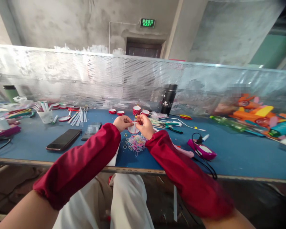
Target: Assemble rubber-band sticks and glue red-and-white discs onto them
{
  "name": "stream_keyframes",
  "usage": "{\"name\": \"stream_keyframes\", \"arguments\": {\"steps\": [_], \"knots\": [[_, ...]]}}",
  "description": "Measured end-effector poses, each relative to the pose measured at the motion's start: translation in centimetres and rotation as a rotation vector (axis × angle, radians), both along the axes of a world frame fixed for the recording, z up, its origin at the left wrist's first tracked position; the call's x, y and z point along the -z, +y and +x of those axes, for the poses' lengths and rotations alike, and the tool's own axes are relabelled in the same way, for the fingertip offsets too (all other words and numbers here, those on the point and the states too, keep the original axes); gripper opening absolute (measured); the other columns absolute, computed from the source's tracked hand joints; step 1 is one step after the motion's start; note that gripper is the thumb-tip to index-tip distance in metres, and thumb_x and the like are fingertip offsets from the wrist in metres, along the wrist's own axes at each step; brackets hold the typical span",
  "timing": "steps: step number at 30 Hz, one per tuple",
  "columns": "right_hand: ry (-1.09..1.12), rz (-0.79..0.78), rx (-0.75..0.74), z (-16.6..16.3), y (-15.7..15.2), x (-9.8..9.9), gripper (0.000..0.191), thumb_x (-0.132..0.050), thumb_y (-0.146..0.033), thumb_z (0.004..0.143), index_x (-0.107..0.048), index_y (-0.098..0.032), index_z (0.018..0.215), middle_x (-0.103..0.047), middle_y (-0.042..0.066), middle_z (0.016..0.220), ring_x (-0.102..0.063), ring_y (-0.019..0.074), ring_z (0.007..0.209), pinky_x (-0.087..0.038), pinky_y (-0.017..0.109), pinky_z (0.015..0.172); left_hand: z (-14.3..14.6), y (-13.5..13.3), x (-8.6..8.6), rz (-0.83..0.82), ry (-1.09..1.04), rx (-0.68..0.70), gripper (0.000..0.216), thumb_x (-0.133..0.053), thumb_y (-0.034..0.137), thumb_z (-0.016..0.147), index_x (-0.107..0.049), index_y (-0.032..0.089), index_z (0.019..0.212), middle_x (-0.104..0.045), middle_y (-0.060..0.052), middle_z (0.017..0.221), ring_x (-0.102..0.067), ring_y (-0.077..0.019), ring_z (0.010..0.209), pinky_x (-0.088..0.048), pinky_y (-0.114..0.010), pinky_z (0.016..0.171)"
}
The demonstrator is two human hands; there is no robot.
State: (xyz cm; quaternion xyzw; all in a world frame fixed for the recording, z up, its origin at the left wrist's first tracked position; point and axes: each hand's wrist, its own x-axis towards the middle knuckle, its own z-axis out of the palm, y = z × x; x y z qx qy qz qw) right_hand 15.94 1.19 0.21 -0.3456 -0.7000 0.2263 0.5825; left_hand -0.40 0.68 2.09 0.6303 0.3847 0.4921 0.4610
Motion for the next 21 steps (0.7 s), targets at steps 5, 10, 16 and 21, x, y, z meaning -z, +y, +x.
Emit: {"name": "stream_keyframes", "arguments": {"steps": [5,10,16,21], "knots": [[0.006,-0.002,0.017,0.1,0.1,0.1,0.035,-0.061,-0.024,0.066,-0.051,-0.021,0.099,-0.062,0.001,0.085,-0.062,0.0174,0.079,-0.049,0.033,0.074,0.1,-0.2,-0.1,0.025,0.009,-0.024,0.020,-0.077,0.013,0.065,-0.057,0.014,0.068,-0.059,0.003,0.054,-0.052,-0.0071,0.047,-0.040,-0.019,0.047],[0.012,-0.008,0.018,0.0,0.0,0.0,0.034,-0.061,-0.024,0.066,-0.051,-0.022,0.099,-0.062,0.001,0.086,-0.062,0.0172,0.079,-0.050,0.032,0.074,0.1,-0.5,-0.3,0.038,0.019,-0.022,0.020,-0.077,0.014,0.064,-0.057,0.014,0.068,-0.059,0.004,0.053,-0.051,-0.0071,0.047,-0.039,-0.019,0.047],[-0.011,0.000,0.009,0.0,-0.6,-0.3,0.028,-0.060,-0.026,0.066,-0.053,-0.022,0.093,-0.060,0.001,0.084,-0.059,0.0174,0.078,-0.049,0.031,0.072,0.0,-0.4,-0.3,0.073,0.056,-0.028,0.018,-0.075,0.014,0.066,-0.057,0.015,0.067,-0.057,0.004,0.051,-0.049,-0.0070,0.045,-0.036,-0.019,0.046],[-0.023,-0.012,-0.033,0.0,-1.4,-0.9,0.016,-0.062,-0.036,0.073,-0.055,-0.023,0.080,-0.058,-0.001,0.075,-0.054,0.0159,0.070,-0.046,0.029,0.067,-0.3,0.1,-0.1,0.070,0.054,-0.016,0.020,-0.077,0.014,0.064,-0.057,0.015,0.068,-0.058,0.005,0.052,-0.050,-0.0065,0.046,-0.037,-0.019,0.047]]}}
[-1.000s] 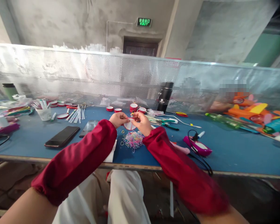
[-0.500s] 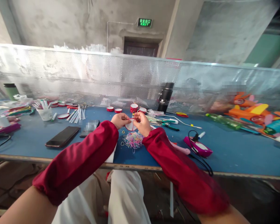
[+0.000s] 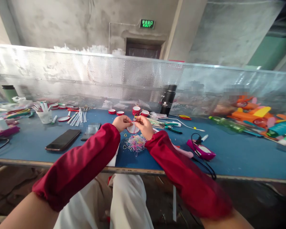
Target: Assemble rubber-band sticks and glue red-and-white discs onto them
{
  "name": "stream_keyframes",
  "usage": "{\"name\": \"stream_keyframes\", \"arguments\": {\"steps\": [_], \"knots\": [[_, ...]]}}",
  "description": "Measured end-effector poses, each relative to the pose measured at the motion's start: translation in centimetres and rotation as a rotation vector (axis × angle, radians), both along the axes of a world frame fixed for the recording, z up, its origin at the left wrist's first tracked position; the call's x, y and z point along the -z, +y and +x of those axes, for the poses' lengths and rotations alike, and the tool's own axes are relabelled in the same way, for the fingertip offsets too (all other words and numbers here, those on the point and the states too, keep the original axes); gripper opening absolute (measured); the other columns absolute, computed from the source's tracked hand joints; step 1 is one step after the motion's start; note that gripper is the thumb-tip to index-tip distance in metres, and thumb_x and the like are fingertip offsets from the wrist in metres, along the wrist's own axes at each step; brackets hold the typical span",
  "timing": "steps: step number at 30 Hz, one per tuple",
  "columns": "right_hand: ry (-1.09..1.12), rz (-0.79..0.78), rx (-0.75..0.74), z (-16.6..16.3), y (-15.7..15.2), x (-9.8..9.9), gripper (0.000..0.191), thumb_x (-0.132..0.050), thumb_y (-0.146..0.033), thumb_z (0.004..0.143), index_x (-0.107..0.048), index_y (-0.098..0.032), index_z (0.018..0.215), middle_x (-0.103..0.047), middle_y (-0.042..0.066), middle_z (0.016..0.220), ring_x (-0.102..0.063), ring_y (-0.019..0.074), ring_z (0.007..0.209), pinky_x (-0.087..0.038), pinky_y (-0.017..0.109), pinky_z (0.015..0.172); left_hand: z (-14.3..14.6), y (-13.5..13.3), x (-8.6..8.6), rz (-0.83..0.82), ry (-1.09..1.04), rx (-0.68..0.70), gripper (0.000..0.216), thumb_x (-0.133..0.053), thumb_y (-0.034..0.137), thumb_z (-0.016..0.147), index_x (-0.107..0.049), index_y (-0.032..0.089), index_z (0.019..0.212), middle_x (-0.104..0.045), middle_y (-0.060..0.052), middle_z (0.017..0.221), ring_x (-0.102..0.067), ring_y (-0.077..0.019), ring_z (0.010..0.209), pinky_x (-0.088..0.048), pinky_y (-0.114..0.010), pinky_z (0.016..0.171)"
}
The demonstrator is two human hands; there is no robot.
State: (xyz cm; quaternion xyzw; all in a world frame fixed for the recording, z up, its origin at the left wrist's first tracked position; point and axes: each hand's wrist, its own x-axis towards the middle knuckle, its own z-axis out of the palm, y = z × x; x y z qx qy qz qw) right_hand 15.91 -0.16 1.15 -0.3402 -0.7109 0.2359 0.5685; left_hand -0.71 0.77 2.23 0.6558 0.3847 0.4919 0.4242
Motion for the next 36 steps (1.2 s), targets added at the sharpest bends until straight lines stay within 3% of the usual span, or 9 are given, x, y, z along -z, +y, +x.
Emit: {"name": "stream_keyframes", "arguments": {"steps": [5,16,28,36], "knots": [[0.042,-0.036,-0.007,0.0,0.2,0.0,0.026,-0.059,-0.049,0.079,-0.059,-0.023,0.078,-0.060,-0.001,0.071,-0.054,0.0158,0.068,-0.045,0.028,0.065,-0.1,0.2,0.2,-0.005,0.017,0.015,0.022,-0.078,0.013,0.062,-0.056,0.015,0.067,-0.056,0.005,0.051,-0.048,-0.0061,0.045,-0.036,-0.018,0.046],[0.083,-0.066,0.020,0.1,1.0,0.5,0.026,-0.059,-0.050,0.078,-0.059,-0.024,0.077,-0.062,0.000,0.072,-0.055,0.0171,0.066,-0.044,0.029,0.062,0.2,-0.1,0.0,-0.064,0.006,-0.003,0.019,-0.073,0.009,0.069,-0.055,0.015,0.067,-0.058,0.004,0.052,-0.051,-0.0081,0.044,-0.042,-0.021,0.047],[0.057,-0.051,-0.103,-0.2,0.6,0.5,0.022,-0.064,-0.028,0.065,-0.051,-0.023,0.082,-0.054,-0.004,0.074,-0.051,0.0144,0.069,-0.043,0.028,0.066,0.1,0.0,0.0,-0.048,-0.010,-0.046,0.017,-0.072,0.008,0.070,-0.056,0.014,0.068,-0.059,0.003,0.054,-0.054,-0.0083,0.047,-0.043,-0.020,0.049],[0.030,-0.014,-0.032,-0.4,1.2,1.3,0.025,-0.058,-0.024,0.064,-0.047,-0.025,0.086,-0.056,-0.003,0.078,-0.054,0.0161,0.072,-0.045,0.029,0.067,0.1,0.3,0.4,-0.022,0.002,-0.046,0.016,-0.072,0.009,0.071,-0.056,0.014,0.069,-0.060,0.003,0.055,-0.053,-0.0080,0.046,-0.042,-0.020,0.048]]}}
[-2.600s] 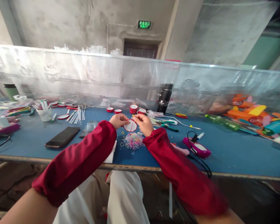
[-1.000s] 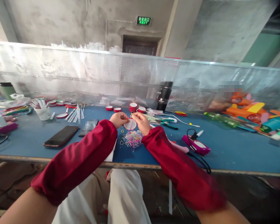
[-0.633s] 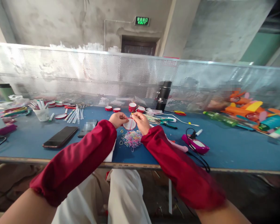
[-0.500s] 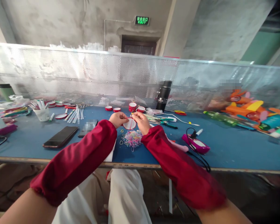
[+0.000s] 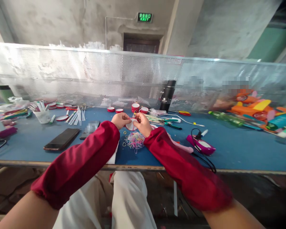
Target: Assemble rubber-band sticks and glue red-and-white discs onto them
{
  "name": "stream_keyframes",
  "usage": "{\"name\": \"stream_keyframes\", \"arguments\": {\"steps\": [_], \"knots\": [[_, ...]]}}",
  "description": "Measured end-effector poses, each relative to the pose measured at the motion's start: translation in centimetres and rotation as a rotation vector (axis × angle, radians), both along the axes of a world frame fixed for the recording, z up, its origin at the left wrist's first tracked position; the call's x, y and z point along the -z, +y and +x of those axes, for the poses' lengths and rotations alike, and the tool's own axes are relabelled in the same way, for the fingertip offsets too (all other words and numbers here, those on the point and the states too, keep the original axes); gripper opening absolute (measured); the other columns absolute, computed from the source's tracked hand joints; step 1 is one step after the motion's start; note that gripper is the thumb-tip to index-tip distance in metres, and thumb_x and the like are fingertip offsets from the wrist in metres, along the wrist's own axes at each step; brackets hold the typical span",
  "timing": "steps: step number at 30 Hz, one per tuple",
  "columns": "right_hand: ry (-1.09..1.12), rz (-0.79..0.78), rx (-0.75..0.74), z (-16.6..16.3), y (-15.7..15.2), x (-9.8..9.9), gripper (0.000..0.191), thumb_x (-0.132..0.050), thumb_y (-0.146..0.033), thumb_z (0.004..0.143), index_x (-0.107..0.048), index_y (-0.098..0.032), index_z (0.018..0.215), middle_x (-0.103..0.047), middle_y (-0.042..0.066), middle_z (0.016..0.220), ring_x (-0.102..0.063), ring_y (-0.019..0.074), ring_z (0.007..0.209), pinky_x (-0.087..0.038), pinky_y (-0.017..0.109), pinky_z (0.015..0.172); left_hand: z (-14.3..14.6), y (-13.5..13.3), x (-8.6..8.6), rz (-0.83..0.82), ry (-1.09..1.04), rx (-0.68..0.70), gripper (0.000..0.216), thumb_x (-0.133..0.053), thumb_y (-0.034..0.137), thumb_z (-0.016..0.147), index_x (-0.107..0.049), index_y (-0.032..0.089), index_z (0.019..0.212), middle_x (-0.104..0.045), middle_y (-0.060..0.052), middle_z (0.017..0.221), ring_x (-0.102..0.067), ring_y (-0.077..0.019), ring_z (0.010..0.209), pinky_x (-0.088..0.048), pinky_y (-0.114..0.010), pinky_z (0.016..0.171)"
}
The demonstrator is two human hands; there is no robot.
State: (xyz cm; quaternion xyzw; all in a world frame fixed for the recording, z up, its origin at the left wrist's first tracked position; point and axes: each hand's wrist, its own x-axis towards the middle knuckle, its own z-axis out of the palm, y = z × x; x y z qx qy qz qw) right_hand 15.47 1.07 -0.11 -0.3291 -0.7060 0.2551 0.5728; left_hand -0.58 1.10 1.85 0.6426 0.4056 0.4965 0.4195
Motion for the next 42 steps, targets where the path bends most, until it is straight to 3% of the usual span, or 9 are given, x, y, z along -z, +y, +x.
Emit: {"name": "stream_keyframes", "arguments": {"steps": [9,13,18,24,33,42], "knots": [[0.004,-0.010,0.041,-0.1,0.1,0.2,0.025,-0.058,-0.024,0.064,-0.048,-0.024,0.087,-0.057,-0.003,0.082,-0.055,0.0159,0.074,-0.046,0.030,0.071,0.1,-0.2,-0.2,-0.038,-0.025,0.014,0.020,-0.076,0.010,0.069,-0.057,0.013,0.071,-0.059,0.003,0.055,-0.054,-0.0073,0.046,-0.042,-0.019,0.047],[0.038,-0.040,0.036,0.2,0.3,0.2,0.026,-0.058,-0.025,0.063,-0.048,-0.023,0.087,-0.056,-0.002,0.080,-0.054,0.0158,0.072,-0.045,0.030,0.069,0.1,-0.4,-0.3,-0.088,-0.104,0.104,0.024,-0.078,0.012,0.069,-0.057,0.013,0.081,-0.064,0.001,0.065,-0.058,-0.0087,0.053,-0.048,-0.023,0.056],[0.121,-0.057,0.027,0.4,0.5,0.0,0.028,-0.058,-0.023,0.060,-0.047,-0.023,0.086,-0.054,-0.003,0.078,-0.053,0.0150,0.070,-0.043,0.029,0.066,0.5,-0.5,0.1,-0.072,-0.121,0.210,0.046,-0.081,0.007,0.060,-0.055,0.012,0.097,-0.067,-0.002,0.078,-0.064,-0.0125,0.069,-0.052,-0.030,0.071],[0.133,-0.049,0.026,0.4,0.4,-0.1,0.028,-0.059,-0.023,0.060,-0.047,-0.023,0.086,-0.053,-0.004,0.078,-0.053,0.0153,0.071,-0.043,0.029,0.067,1.2,0.2,1.2,0.078,-0.043,0.056,0.035,-0.075,0.006,0.059,-0.059,0.013,0.089,-0.065,0.000,0.076,-0.062,-0.0138,0.071,-0.051,-0.029,0.072],[0.150,-0.052,0.045,0.1,0.1,-0.2,0.029,-0.061,-0.025,0.061,-0.046,-0.024,0.086,-0.054,-0.004,0.078,-0.054,0.0155,0.072,-0.043,0.029,0.068,1.6,-0.4,1.0,0.186,0.111,-0.136,0.023,-0.075,0.016,0.059,-0.064,0.015,0.079,-0.063,0.001,0.067,-0.058,-0.0135,0.067,-0.047,-0.024,0.064],[0.176,-0.112,0.002,0.5,0.3,-0.5,0.033,-0.065,-0.036,0.065,-0.052,-0.023,0.093,-0.060,0.000,0.084,-0.058,0.0181,0.078,-0.047,0.031,0.072,1.4,-0.5,0.5,0.052,-0.005,-0.071,0.020,-0.075,0.012,0.059,-0.062,0.014,0.074,-0.058,0.003,0.059,-0.053,-0.0106,0.054,-0.042,-0.022,0.054]]}}
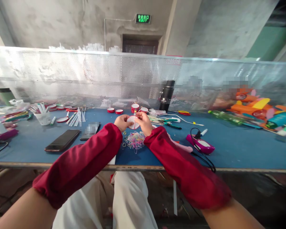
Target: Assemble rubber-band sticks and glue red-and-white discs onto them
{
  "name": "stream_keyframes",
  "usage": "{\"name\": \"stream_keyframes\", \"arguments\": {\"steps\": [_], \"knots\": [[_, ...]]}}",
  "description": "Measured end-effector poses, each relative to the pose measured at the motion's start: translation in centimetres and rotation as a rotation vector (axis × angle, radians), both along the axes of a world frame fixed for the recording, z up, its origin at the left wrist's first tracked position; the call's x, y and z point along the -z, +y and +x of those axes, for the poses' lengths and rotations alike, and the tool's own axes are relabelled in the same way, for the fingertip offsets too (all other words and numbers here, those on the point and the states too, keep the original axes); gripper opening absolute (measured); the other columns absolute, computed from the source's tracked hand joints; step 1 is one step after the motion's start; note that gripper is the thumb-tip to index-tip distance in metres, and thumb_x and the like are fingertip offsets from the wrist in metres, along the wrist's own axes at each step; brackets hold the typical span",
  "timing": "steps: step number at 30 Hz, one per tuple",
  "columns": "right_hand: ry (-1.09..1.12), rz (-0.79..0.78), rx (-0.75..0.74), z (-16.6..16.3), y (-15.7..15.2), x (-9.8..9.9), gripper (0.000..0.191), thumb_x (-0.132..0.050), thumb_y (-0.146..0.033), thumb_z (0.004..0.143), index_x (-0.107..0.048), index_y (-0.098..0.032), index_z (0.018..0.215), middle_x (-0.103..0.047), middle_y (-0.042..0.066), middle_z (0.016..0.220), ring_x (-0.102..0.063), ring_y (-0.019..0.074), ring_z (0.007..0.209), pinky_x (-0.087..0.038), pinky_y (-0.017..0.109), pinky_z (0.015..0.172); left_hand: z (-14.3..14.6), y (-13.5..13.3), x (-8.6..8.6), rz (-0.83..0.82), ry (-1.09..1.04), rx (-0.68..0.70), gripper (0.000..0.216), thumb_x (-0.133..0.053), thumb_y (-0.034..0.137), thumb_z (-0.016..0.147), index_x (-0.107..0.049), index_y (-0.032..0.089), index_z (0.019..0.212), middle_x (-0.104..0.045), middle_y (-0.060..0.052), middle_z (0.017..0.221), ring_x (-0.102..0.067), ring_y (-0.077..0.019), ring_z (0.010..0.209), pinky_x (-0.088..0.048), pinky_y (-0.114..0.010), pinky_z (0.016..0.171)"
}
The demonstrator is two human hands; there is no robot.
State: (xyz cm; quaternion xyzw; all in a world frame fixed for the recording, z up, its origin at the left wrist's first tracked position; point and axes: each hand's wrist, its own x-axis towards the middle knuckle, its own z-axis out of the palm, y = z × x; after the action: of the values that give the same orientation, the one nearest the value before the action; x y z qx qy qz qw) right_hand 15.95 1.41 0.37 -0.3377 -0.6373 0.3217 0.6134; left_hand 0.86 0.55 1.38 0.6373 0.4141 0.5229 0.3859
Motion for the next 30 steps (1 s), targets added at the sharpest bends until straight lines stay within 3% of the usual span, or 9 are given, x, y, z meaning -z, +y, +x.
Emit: {"name": "stream_keyframes", "arguments": {"steps": [5,12,17,30], "knots": [[0.035,-0.083,-0.008,0.7,0.0,-0.4,0.030,-0.059,-0.043,0.073,-0.057,-0.022,0.094,-0.062,0.001,0.084,-0.060,0.0190,0.078,-0.049,0.032,0.071,-0.3,-0.1,-0.4,-0.074,-0.116,0.031,0.021,-0.075,0.009,0.060,-0.057,0.014,0.069,-0.054,0.005,0.054,-0.052,-0.0095,0.050,-0.043,-0.022,0.051],[0.035,-0.101,0.026,1.1,0.0,-0.2,0.034,-0.056,-0.055,0.077,-0.058,-0.023,0.088,-0.065,0.000,0.078,-0.061,0.0182,0.072,-0.047,0.032,0.069,-0.9,1.0,0.4,-0.072,-0.135,0.017,0.022,-0.076,0.011,0.060,-0.061,0.013,0.076,-0.059,0.003,0.060,-0.052,-0.0076,0.050,-0.044,-0.021,0.050],[0.073,-0.098,0.033,1.3,0.1,0.0,0.036,-0.059,-0.057,0.075,-0.058,-0.022,0.084,-0.066,0.000,0.074,-0.060,0.0166,0.067,-0.048,0.032,0.069,-1.6,2.1,1.0,-0.091,-0.206,0.021,0.027,-0.076,0.014,0.060,-0.064,0.013,0.085,-0.062,0.002,0.069,-0.056,-0.0092,0.056,-0.048,-0.022,0.055],[-0.071,-0.019,0.014,1.1,0.1,0.1,0.029,-0.066,-0.051,0.069,-0.061,-0.023,0.074,-0.063,0.000,0.067,-0.058,0.0177,0.067,-0.049,0.033,0.068,-1.9,2.8,1.2,-0.116,-0.220,0.031,0.029,-0.079,0.016,0.058,-0.062,0.015,0.082,-0.061,0.003,0.067,-0.056,-0.0096,0.056,-0.048,-0.022,0.056]]}}
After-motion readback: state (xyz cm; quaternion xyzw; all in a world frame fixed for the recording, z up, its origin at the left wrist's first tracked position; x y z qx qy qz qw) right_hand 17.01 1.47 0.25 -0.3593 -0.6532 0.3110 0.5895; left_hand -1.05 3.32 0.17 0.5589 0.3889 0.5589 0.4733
